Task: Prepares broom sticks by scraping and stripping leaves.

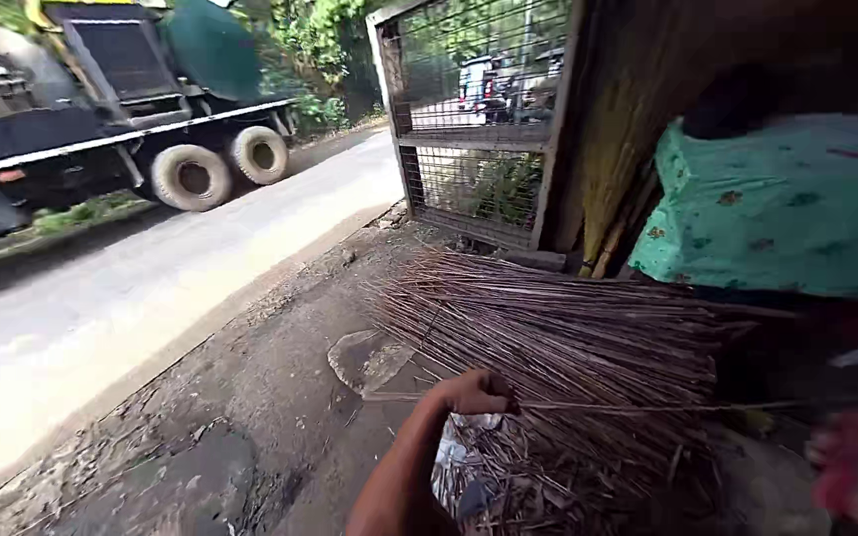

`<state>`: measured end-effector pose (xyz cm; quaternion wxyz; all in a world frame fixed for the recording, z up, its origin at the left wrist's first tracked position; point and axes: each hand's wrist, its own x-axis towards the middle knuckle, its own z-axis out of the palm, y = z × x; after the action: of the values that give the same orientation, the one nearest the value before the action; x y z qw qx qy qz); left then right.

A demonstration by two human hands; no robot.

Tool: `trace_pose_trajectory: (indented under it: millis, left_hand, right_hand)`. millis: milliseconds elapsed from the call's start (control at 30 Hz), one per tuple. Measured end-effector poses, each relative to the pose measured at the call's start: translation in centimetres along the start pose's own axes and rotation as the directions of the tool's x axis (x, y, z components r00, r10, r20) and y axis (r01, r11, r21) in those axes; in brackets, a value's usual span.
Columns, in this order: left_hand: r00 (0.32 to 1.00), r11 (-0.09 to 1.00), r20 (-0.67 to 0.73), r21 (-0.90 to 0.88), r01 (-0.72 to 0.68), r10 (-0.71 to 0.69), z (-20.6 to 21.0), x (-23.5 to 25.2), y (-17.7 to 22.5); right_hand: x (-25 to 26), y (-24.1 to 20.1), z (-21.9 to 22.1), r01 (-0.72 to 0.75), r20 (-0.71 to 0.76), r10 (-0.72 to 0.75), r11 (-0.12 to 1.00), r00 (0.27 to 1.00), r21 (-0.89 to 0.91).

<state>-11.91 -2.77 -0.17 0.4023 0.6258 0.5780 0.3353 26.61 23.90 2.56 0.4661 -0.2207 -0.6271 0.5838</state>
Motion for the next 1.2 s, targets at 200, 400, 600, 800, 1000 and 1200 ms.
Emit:
trace_pose_trajectory:
  millis: [200, 400, 600, 800, 1000, 1200]
  left_hand:
    - [1.000, 0.999, -0.012, -0.023, 0.028, -0.028, -0.1, 0.2, -0.5]
    - [0.993, 0.993, -0.049, 0.041, 0.107, -0.105, -0.7, -0.6, -1.7]
    - [0.999, 1.000, -0.050, -0.004, -0.003, 0.003, -0.6, 0.2, -2.1]
    - [0.998, 1.000, -0.055, -0.015, -0.005, 0.004, -1.3, -0.5, -2.8]
    - [1.000, 0.988, 0.006, -0.152, 0.011, -0.010, -1.3, -0.7, -2.5]
    - [0.997, 0.982, 0.056, -0.177, 0.063, -0.053, -1.5, -0.4, -1.7]
  right_hand:
    - [-0.2, 1.1, 5.4, -0.149, 0.048, 0.150, 0.989, 0.988, -0.019]
    - [-0.2, -0.6, 4.5, -0.153, -0.056, 0.153, 0.988, 0.987, -0.002]
    - [-0.3, -0.5, 4.0, -0.146, 0.028, 0.144, 0.987, 0.989, 0.069]
    - [0.0, -1.1, 2.4, -0.040, -0.115, 0.053, 0.993, 0.992, 0.111]
    - [0.2, -1.1, 2.3, -0.016, -0.094, 0.032, 0.985, 0.995, 0.171]
    - [0.0, -0.8, 1.3, 0.022, -0.175, -0.010, 0.998, 0.985, 0.067]
